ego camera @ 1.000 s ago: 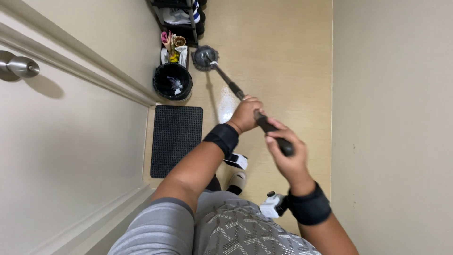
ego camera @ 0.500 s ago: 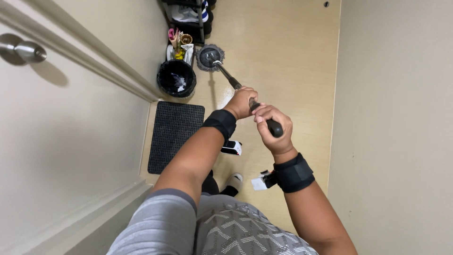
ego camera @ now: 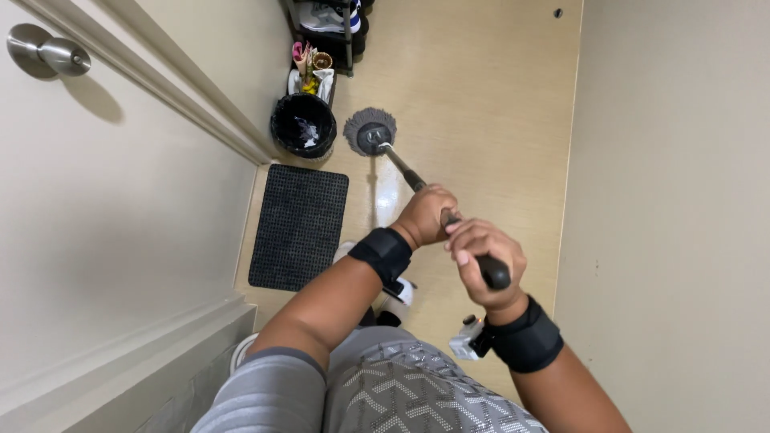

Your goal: The person mops a tiled floor using a spin mop, moving back and forth across the entryway and around a shoe rack. The person navigates around a black mat and a spin mop bucket while cleaning the floor surface.

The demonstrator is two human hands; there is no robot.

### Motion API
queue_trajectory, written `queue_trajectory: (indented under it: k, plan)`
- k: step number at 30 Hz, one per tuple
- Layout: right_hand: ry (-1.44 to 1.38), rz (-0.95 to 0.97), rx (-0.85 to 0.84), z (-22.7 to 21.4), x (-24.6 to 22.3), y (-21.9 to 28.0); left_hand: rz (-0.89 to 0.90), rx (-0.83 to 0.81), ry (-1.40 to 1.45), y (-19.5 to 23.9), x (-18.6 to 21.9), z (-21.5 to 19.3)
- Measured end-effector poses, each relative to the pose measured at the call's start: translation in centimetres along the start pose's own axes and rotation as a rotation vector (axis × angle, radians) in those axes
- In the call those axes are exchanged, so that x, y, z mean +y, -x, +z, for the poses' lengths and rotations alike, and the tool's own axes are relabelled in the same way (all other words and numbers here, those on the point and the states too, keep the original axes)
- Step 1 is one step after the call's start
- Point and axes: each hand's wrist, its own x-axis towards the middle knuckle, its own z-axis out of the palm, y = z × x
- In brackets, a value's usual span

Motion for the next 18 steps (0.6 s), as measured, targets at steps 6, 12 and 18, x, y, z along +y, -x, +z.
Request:
queue_trajectory:
  k: [6,12,18]
  plan:
    - [0.026,-0.038,0.047,0.3,0.8,0.5,0.045,-0.006,0.024,-0.7,0.3,-0.4]
    - [0.008,-0.060,0.053,0.9,0.7,2.6,0.000,-0.081,0.034,1.2,0.2,-0.2]
    - [0.013,0.032,0.205,-0.5,0.5,7.0,-0.036,-0.239,-0.061,1.1,0.0,3.2]
